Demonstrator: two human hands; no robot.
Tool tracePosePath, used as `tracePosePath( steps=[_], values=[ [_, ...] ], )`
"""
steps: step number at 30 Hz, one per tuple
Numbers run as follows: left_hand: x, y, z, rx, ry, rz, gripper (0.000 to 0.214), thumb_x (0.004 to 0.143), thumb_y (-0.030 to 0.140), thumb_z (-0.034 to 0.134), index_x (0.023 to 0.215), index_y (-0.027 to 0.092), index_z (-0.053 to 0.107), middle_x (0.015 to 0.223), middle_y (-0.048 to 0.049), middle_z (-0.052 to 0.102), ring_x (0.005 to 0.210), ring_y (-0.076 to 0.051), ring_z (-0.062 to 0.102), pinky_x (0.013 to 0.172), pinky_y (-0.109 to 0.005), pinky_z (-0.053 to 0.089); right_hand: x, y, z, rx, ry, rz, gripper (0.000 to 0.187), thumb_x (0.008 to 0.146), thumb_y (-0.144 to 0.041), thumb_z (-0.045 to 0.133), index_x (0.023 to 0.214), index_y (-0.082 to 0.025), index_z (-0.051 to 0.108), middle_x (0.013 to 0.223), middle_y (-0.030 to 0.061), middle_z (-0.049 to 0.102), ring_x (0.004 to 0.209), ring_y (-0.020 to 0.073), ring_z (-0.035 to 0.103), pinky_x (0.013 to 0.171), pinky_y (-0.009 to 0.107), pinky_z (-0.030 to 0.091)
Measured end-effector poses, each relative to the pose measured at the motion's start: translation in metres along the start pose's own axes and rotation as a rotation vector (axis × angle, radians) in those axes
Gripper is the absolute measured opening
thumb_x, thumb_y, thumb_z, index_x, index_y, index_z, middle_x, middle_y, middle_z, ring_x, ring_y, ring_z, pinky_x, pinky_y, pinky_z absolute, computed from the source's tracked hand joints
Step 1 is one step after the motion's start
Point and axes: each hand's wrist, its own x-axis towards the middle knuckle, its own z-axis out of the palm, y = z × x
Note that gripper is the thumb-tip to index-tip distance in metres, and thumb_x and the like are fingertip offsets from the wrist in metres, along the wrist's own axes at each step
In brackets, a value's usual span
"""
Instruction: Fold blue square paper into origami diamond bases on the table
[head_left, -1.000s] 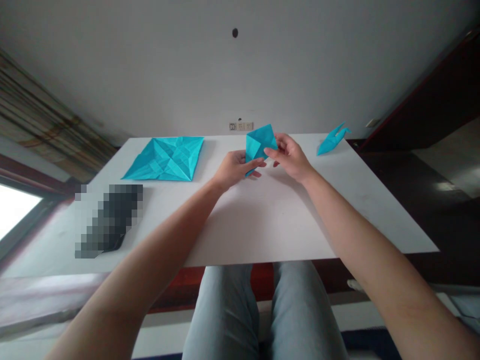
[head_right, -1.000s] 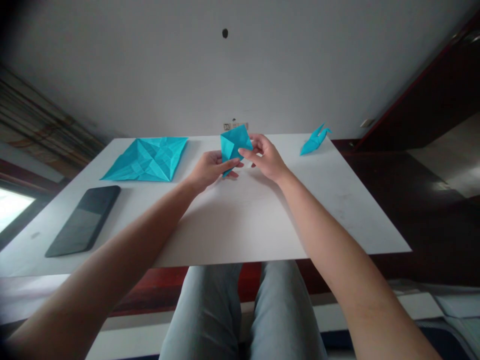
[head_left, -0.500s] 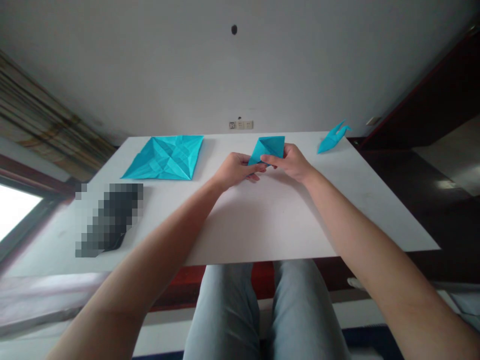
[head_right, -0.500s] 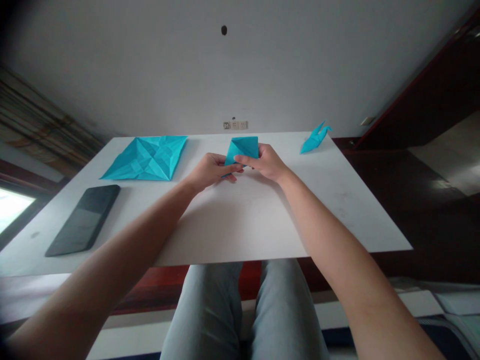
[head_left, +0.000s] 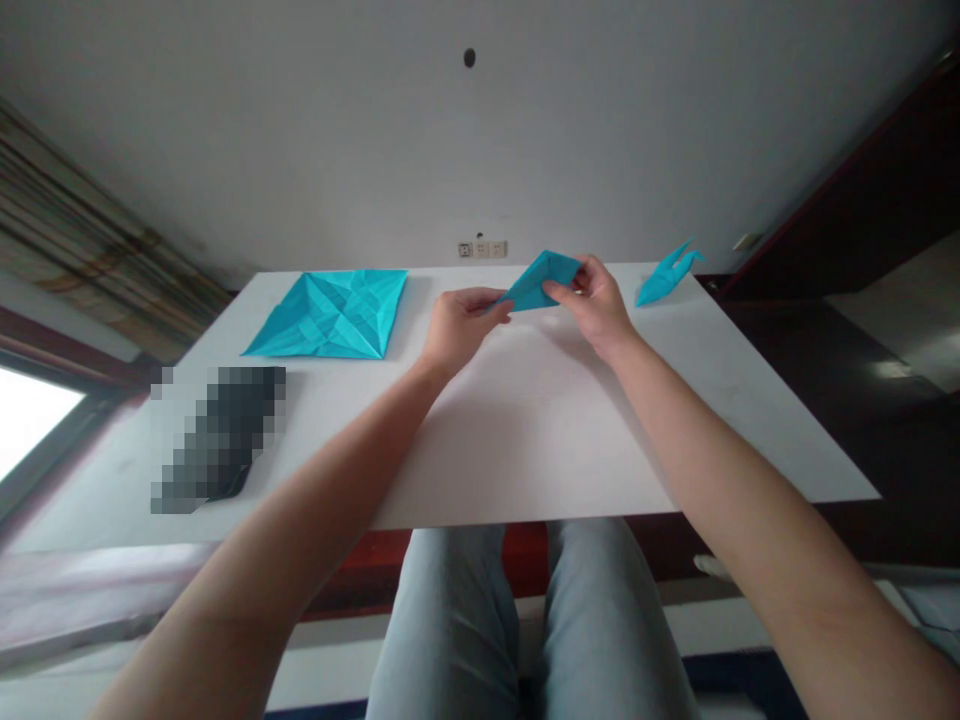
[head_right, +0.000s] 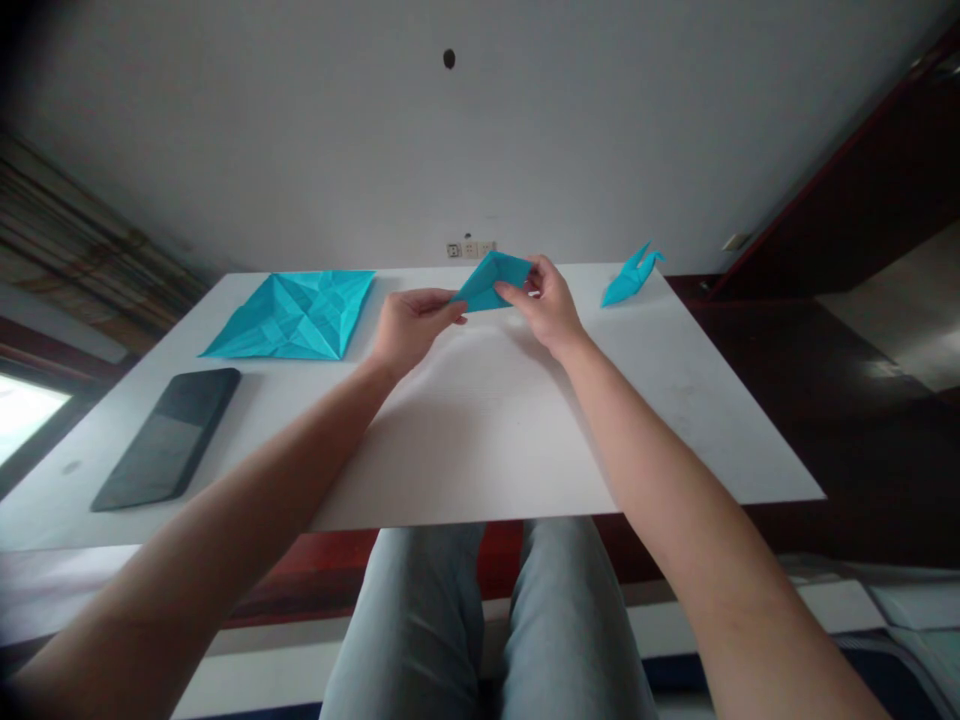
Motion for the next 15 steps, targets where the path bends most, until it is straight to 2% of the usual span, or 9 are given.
tracePosePath(
  steps=[3, 6, 8, 9, 12, 15],
  values=[
    [-0.001, 0.005, -0.006, 0.165, 0.14, 0.143, 0.023, 0.098, 0.016, 0.081, 0.111, 0.025, 0.098, 0.118, -0.0071, 0.095, 0.112, -0.027, 0.088, 0.109, -0.041, 0.07, 0.001, 0.006, -0.004, -0.042, 0.065, 0.062, 0.065, 0.074, -0.057, 0.103, 0.122, -0.033, 0.067, 0.127, 0.0053, 0.072, 0.105, 0.0243, 0.072, 0.096, 0.043, 0.068],
    [-0.002, 0.008, -0.011, 0.264, 0.168, 0.199, 0.029, 0.097, 0.01, 0.079, 0.11, 0.028, 0.099, 0.13, -0.0071, 0.093, 0.126, -0.029, 0.086, 0.121, -0.044, 0.066, -0.005, 0.0, 0.002, 0.096, -0.067, 0.228, 0.054, 0.086, -0.059, 0.088, 0.126, -0.035, 0.061, 0.12, 0.003, 0.072, 0.099, 0.0232, 0.076, 0.081, 0.038, 0.069],
    [-0.002, 0.007, -0.012, 0.303, 0.129, 0.201, 0.03, 0.096, 0.009, 0.08, 0.11, 0.028, 0.099, 0.13, -0.0075, 0.092, 0.127, -0.029, 0.085, 0.124, -0.044, 0.065, -0.01, -0.006, 0.007, 0.189, -0.165, 0.296, 0.055, 0.09, -0.066, 0.082, 0.129, -0.036, 0.058, 0.118, 0.0021, 0.073, 0.097, 0.0238, 0.08, 0.075, 0.036, 0.069],
    [-0.002, 0.006, -0.011, 0.317, 0.1, 0.201, 0.03, 0.096, 0.008, 0.08, 0.11, 0.028, 0.098, 0.13, -0.0079, 0.092, 0.127, -0.028, 0.085, 0.124, -0.044, 0.065, -0.011, -0.008, 0.009, 0.199, -0.186, 0.284, 0.059, 0.089, -0.068, 0.084, 0.13, -0.036, 0.057, 0.119, 0.0019, 0.073, 0.097, 0.0236, 0.081, 0.075, 0.036, 0.07],
    [-0.003, 0.003, -0.007, 0.346, -0.029, 0.216, 0.023, 0.095, 0.015, 0.088, 0.111, 0.026, 0.098, 0.133, -0.0098, 0.092, 0.125, -0.029, 0.086, 0.121, -0.043, 0.066, -0.013, -0.005, 0.009, 0.127, -0.195, 0.183, 0.071, 0.083, -0.068, 0.095, 0.133, -0.038, 0.055, 0.123, 0.0019, 0.073, 0.098, 0.0229, 0.079, 0.078, 0.037, 0.07],
    [-0.007, 0.005, -0.003, 0.322, -0.169, 0.273, 0.021, 0.091, 0.03, 0.099, 0.111, 0.027, 0.098, 0.135, -0.011, 0.092, 0.124, -0.031, 0.086, 0.117, -0.044, 0.066, -0.011, 0.005, 0.004, 0.063, -0.175, 0.149, 0.076, 0.08, -0.056, 0.101, 0.136, -0.039, 0.053, 0.119, 0.0021, 0.074, 0.096, 0.0242, 0.074, 0.077, 0.04, 0.069]
  ],
)
